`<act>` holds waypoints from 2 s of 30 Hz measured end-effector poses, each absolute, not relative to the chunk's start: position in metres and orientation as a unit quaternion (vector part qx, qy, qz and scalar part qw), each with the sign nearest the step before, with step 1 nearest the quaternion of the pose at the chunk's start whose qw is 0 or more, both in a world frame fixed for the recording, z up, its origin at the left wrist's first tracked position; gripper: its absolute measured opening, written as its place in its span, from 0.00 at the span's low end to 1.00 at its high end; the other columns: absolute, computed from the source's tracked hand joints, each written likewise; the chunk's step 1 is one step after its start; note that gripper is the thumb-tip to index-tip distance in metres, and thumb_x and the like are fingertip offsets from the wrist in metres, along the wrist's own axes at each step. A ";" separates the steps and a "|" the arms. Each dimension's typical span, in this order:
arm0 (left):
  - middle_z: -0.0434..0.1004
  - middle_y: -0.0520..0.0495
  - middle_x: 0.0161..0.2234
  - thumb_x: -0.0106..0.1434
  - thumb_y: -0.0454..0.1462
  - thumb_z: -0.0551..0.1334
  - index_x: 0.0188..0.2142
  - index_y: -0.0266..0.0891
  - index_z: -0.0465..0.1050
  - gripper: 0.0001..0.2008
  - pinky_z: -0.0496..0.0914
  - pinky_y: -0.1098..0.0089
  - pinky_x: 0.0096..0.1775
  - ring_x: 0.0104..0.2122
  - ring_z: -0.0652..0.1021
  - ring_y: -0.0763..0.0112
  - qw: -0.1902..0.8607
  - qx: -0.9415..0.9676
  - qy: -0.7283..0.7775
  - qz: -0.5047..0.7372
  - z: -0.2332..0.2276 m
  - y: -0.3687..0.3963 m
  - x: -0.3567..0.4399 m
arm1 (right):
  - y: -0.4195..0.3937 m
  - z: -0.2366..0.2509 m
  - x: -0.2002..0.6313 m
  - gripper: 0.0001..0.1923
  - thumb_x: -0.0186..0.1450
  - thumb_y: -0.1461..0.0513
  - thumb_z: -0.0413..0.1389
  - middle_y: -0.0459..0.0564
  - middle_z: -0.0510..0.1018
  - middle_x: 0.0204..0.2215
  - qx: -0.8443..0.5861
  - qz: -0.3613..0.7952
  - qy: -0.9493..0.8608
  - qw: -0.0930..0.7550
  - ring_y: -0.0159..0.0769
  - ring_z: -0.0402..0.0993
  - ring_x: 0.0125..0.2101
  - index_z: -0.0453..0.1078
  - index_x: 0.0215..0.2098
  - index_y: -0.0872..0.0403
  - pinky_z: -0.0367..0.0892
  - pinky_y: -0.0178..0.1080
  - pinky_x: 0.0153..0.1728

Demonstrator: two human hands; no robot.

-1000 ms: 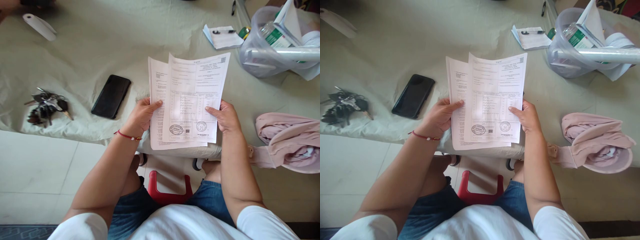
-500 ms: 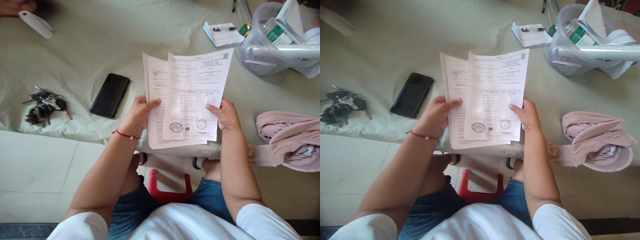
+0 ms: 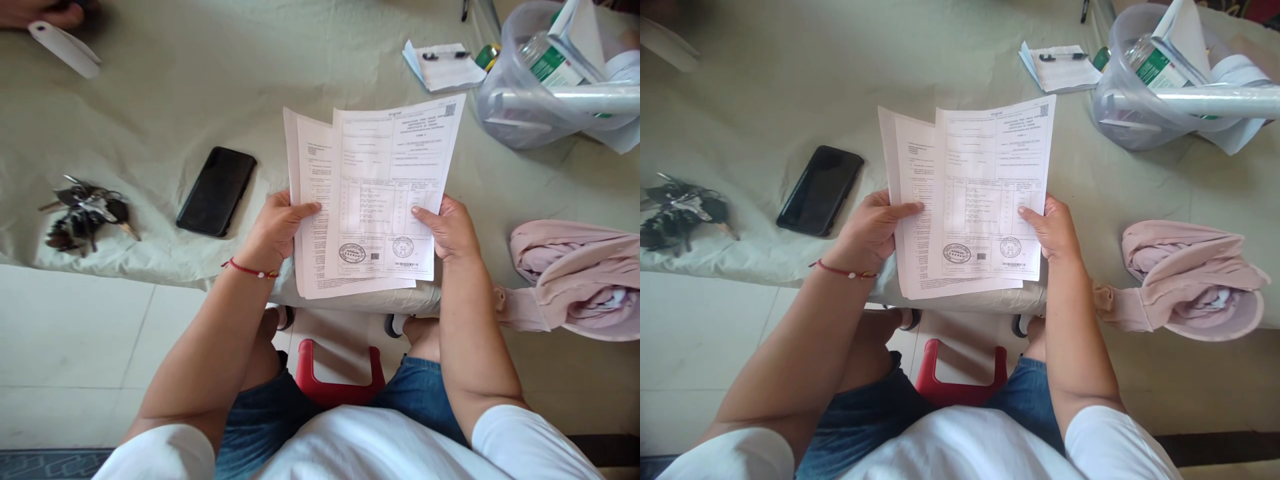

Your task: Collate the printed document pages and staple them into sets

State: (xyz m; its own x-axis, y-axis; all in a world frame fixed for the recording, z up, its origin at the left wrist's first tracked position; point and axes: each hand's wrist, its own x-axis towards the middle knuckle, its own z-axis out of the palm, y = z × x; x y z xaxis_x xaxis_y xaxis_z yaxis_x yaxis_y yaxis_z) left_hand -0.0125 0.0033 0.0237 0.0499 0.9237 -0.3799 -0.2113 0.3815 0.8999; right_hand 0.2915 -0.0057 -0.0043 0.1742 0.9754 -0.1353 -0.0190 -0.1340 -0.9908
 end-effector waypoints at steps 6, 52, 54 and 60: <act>0.90 0.37 0.46 0.52 0.35 0.77 0.42 0.39 0.84 0.16 0.83 0.41 0.59 0.58 0.85 0.36 0.641 0.339 0.525 0.446 0.023 0.003 -0.013 | -0.006 -0.004 0.291 0.23 0.52 0.56 0.79 0.48 0.90 0.48 -0.566 0.486 -0.424 0.513 0.54 0.87 0.54 0.84 0.46 0.48 0.75 0.63 0.66; 0.91 0.41 0.44 0.47 0.33 0.80 0.39 0.40 0.83 0.19 0.84 0.43 0.58 0.56 0.87 0.37 0.651 0.331 0.496 0.470 0.018 0.004 -0.017 | -0.007 -0.001 0.347 0.17 0.48 0.58 0.76 0.44 0.91 0.43 -0.655 0.420 -0.413 0.473 0.55 0.89 0.47 0.85 0.38 0.43 0.81 0.58 0.59; 0.91 0.41 0.43 0.47 0.33 0.80 0.39 0.40 0.83 0.18 0.84 0.42 0.58 0.55 0.87 0.37 0.649 0.332 0.495 0.473 0.016 0.005 -0.016 | -0.007 -0.003 0.349 0.17 0.48 0.59 0.75 0.45 0.91 0.42 -0.668 0.402 -0.404 0.478 0.55 0.89 0.46 0.85 0.37 0.44 0.83 0.58 0.56; 0.91 0.42 0.44 0.47 0.33 0.80 0.40 0.40 0.84 0.20 0.84 0.42 0.57 0.55 0.87 0.37 0.647 0.337 0.490 0.477 0.014 0.006 -0.017 | -0.002 -0.006 0.356 0.16 0.49 0.61 0.73 0.43 0.91 0.42 -0.673 0.359 -0.393 0.514 0.53 0.89 0.48 0.84 0.37 0.42 0.82 0.56 0.57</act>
